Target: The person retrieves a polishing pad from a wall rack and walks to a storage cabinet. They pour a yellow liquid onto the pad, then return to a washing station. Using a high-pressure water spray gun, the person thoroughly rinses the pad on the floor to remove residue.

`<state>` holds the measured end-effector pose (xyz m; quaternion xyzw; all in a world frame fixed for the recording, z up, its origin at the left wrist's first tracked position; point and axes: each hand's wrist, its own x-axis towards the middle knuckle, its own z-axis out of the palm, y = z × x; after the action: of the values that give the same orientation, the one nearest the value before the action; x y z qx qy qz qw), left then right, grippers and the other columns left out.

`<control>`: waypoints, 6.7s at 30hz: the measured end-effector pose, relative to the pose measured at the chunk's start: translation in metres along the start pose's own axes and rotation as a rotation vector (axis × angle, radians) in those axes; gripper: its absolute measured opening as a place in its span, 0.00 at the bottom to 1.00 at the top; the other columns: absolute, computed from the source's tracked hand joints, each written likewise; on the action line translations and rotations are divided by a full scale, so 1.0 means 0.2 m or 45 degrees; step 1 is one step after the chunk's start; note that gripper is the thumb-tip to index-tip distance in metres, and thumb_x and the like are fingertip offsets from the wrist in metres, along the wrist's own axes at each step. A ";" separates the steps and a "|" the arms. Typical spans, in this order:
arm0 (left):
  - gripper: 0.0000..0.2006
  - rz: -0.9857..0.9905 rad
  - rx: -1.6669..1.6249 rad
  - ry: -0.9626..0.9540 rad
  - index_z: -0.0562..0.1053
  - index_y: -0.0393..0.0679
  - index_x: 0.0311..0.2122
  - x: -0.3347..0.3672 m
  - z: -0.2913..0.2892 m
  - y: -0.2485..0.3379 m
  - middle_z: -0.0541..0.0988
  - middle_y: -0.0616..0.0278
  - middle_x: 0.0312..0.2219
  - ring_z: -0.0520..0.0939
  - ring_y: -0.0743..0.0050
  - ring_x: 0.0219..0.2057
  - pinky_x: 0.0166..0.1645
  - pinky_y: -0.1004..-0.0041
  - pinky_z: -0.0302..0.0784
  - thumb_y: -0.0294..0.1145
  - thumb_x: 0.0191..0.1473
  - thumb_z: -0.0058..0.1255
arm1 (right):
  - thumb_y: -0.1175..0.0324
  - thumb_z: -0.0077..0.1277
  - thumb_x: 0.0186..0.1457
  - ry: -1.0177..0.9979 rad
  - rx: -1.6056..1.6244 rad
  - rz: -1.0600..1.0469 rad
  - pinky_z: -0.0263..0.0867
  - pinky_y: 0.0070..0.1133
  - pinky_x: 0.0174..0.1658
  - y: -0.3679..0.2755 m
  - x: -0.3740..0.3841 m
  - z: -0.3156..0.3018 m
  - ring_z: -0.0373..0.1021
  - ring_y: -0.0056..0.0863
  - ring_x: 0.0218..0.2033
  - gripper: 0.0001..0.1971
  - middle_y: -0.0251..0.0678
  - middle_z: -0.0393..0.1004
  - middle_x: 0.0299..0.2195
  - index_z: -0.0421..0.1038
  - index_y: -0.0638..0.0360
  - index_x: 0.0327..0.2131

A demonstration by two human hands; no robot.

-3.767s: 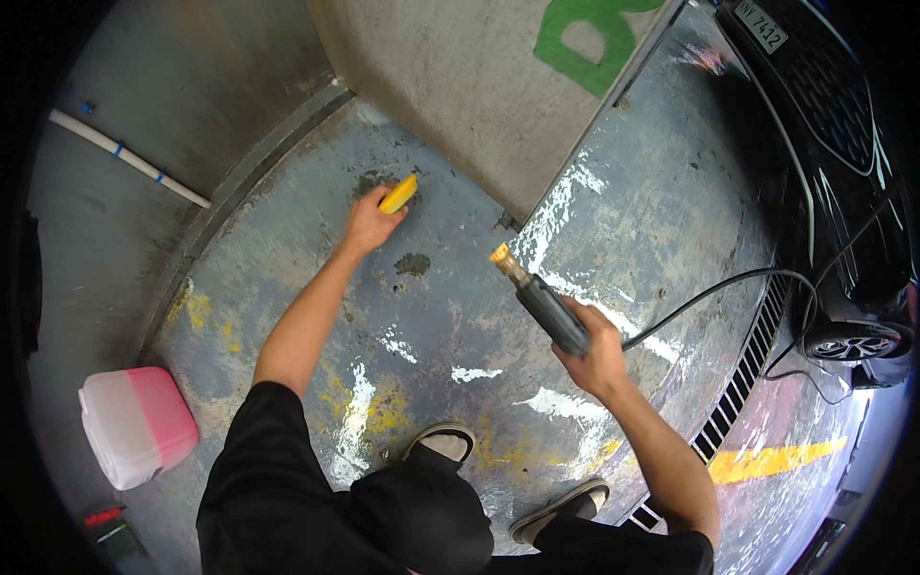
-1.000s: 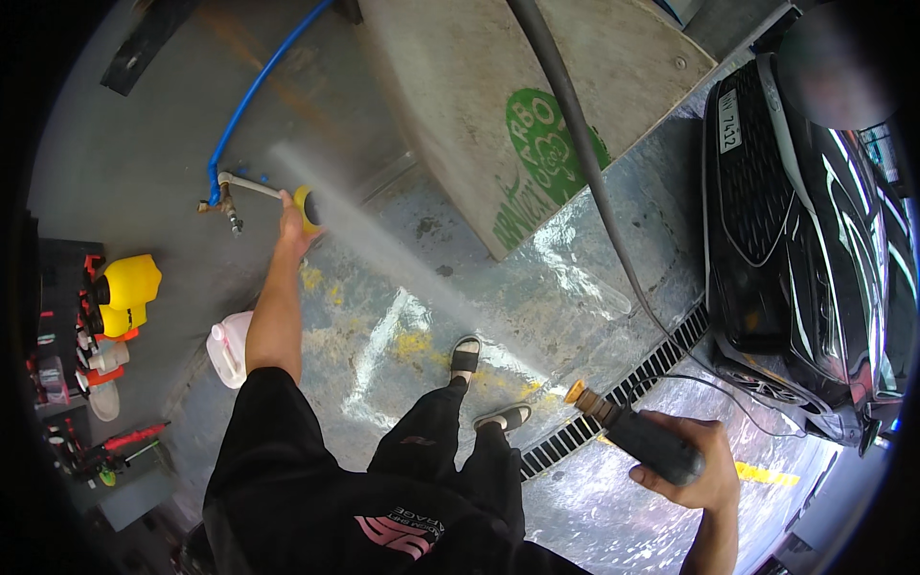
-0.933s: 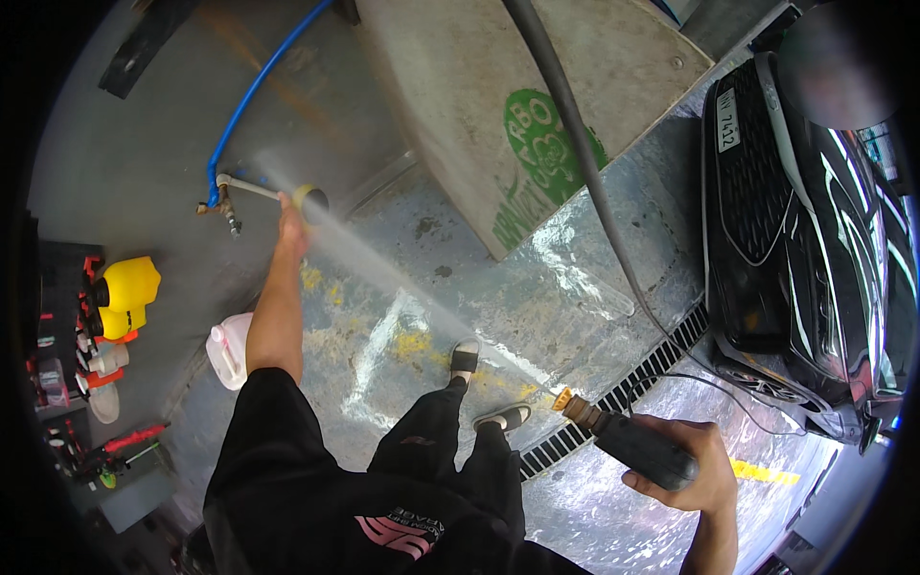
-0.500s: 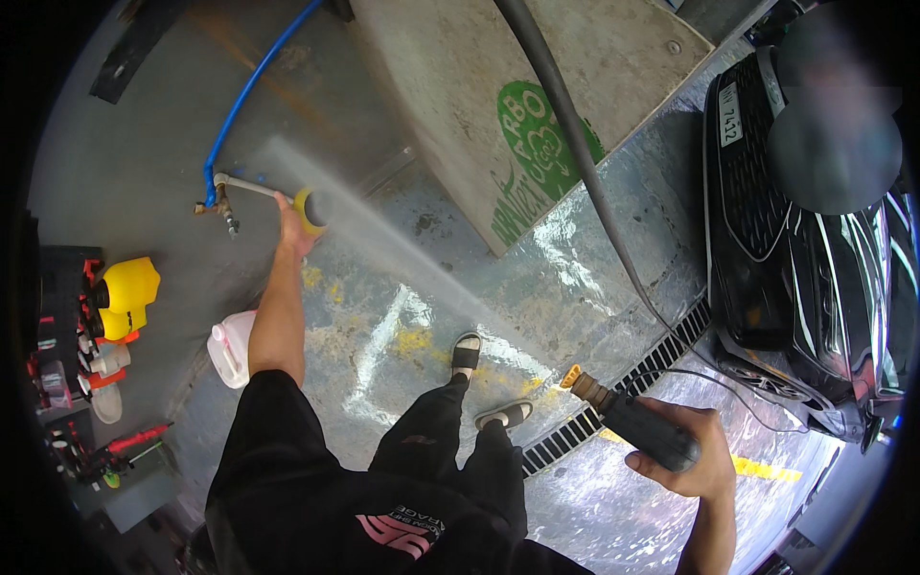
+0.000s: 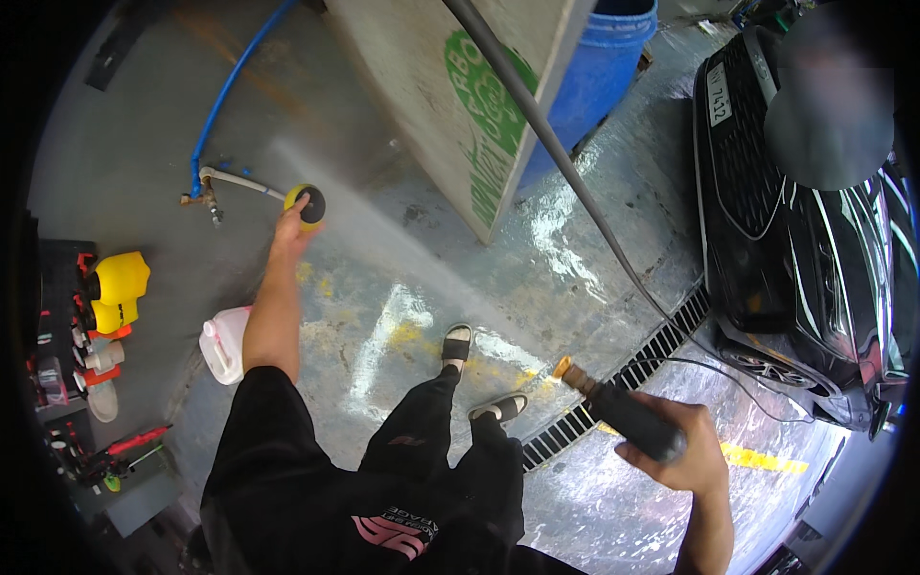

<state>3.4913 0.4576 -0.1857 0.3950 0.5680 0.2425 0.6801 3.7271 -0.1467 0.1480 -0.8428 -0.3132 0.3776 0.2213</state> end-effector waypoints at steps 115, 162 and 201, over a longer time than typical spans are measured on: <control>0.18 1.160 2.615 -0.721 0.81 0.59 0.36 1.32 0.72 -2.51 0.70 0.58 0.49 0.63 0.58 0.56 0.55 0.61 0.56 0.55 0.41 0.63 | 0.74 0.48 0.54 0.506 -0.845 -0.227 0.72 0.32 0.46 1.73 2.69 3.04 0.74 0.42 0.44 0.27 0.46 0.74 0.41 0.60 0.61 0.59; 0.26 1.096 2.645 -0.683 0.79 0.53 0.46 1.33 0.76 -2.49 0.70 0.52 0.54 0.64 0.54 0.59 0.59 0.58 0.58 0.55 0.41 0.63 | 0.75 0.57 0.44 0.628 -0.681 -0.323 0.66 0.35 0.46 1.80 2.39 2.76 0.72 0.42 0.42 0.31 0.41 0.72 0.41 0.66 0.51 0.56; 0.30 0.329 1.592 0.334 0.71 0.41 0.54 -0.19 -0.54 0.23 0.79 0.42 0.48 0.78 0.43 0.52 0.56 0.57 0.73 0.41 0.46 0.63 | 0.44 0.60 0.47 0.846 -0.514 -0.290 0.73 0.27 0.29 -0.71 1.20 -1.31 0.76 0.29 0.18 0.28 0.42 0.77 0.18 0.79 0.67 0.31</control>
<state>3.3834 0.4831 -0.1304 0.7485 0.6282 -0.0076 0.2122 4.0041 0.0840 0.2771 -0.9054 -0.3839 -0.0116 0.1810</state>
